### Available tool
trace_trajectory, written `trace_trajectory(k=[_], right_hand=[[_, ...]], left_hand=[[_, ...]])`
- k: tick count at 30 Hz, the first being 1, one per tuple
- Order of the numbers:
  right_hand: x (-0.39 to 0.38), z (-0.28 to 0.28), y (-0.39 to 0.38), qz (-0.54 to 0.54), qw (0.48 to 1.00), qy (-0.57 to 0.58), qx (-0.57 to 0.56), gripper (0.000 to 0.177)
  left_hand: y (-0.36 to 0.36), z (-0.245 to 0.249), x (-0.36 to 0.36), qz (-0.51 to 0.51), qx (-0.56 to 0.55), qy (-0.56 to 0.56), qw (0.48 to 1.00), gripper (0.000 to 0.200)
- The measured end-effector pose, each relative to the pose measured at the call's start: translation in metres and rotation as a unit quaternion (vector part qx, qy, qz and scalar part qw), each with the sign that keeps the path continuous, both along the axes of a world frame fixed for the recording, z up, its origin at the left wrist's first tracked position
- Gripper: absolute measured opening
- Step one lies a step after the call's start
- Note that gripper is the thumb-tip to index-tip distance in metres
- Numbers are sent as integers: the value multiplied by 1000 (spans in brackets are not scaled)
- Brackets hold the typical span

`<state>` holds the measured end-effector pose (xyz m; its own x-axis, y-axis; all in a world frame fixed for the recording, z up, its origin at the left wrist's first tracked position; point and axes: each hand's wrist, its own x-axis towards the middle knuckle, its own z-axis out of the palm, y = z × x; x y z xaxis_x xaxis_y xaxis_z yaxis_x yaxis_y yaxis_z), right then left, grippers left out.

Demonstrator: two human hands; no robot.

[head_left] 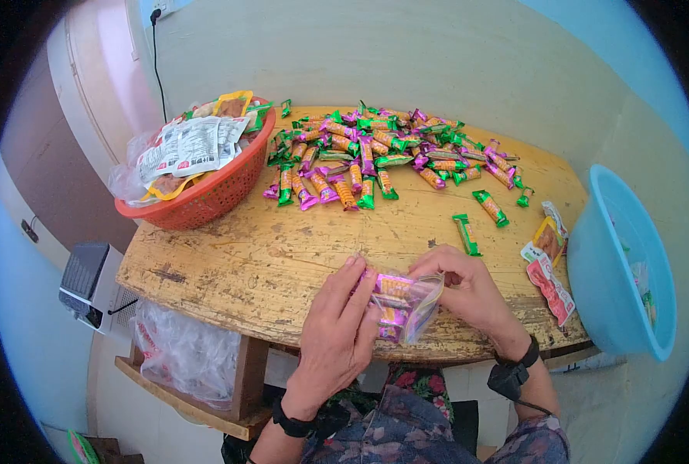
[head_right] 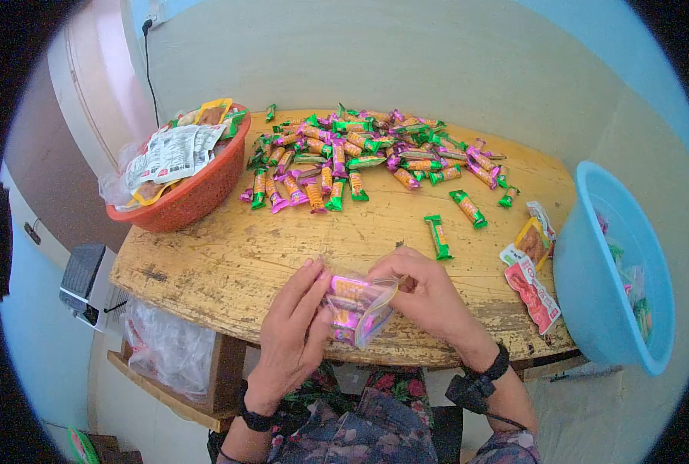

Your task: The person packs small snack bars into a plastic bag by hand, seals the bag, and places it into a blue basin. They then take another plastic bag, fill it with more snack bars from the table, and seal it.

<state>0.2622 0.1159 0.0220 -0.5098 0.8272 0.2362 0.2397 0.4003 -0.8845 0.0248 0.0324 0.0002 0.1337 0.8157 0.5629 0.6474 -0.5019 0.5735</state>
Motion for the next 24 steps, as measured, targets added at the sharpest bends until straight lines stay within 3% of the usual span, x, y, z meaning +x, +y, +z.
trace_trajectory(k=[5,8,11,14,24], right_hand=[[-3,12,-1,41,996,-59,57,17],[-3,12,-2,19,976,-97,197,15],[-7,19,-10,-13,958,-135,253,16],[-6,7,-9,-48,995,-62,58,14],[-12,-2,-19,-102,994,-32,-25,30]], left_hand=[[-3,4,6,2,13,-15,1000,46],[-1,4,6,7,22,7,1000,46],[0,3,2,0,44,32,999,44],[-1,5,2,18,40,30,999,43],[2,0,6,43,46,42,997,46]])
